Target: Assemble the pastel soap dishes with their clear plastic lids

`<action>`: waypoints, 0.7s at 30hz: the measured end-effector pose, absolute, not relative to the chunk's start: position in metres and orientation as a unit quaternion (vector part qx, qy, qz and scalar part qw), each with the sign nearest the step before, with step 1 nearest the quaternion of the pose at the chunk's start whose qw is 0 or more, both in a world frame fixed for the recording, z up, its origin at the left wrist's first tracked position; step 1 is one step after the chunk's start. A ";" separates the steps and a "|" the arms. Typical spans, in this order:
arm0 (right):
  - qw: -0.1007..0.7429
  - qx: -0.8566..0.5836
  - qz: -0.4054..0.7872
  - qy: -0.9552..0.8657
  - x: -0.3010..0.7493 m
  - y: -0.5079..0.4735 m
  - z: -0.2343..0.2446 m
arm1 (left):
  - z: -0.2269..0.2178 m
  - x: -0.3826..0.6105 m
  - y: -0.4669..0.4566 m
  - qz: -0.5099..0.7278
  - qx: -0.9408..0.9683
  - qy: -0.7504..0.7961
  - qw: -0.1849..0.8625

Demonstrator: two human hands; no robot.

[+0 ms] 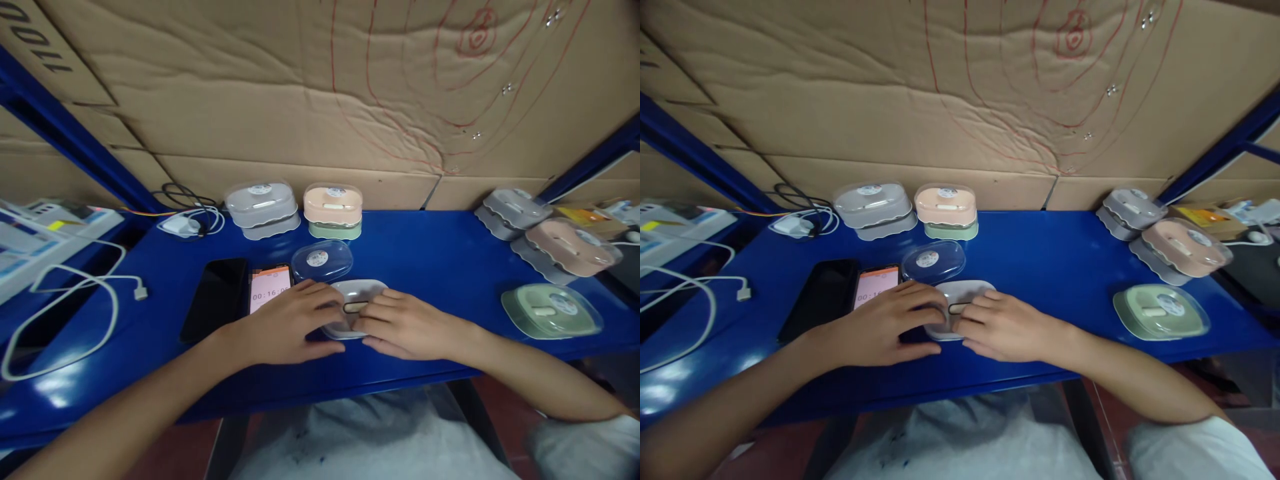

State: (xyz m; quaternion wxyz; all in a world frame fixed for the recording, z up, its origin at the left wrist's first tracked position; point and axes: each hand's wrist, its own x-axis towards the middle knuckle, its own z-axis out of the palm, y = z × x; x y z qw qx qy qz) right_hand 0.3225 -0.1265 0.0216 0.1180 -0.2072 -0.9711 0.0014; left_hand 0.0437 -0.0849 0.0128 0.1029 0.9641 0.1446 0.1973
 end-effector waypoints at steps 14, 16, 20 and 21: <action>0.126 -0.204 0.026 -0.970 0.325 -0.123 0.020 | -0.008 0.024 -0.045 0.178 0.901 0.394 -0.020; 0.129 -0.208 0.028 -0.969 0.327 -0.122 0.018 | -0.005 0.026 -0.047 0.206 0.891 0.403 0.025; 0.168 -0.265 -0.033 -0.949 0.332 -0.120 0.016 | 0.007 0.031 -0.057 0.293 0.876 0.369 0.105; 0.178 -0.284 -0.051 -0.941 0.333 -0.119 0.015 | 0.010 0.032 -0.060 0.306 0.878 0.348 0.115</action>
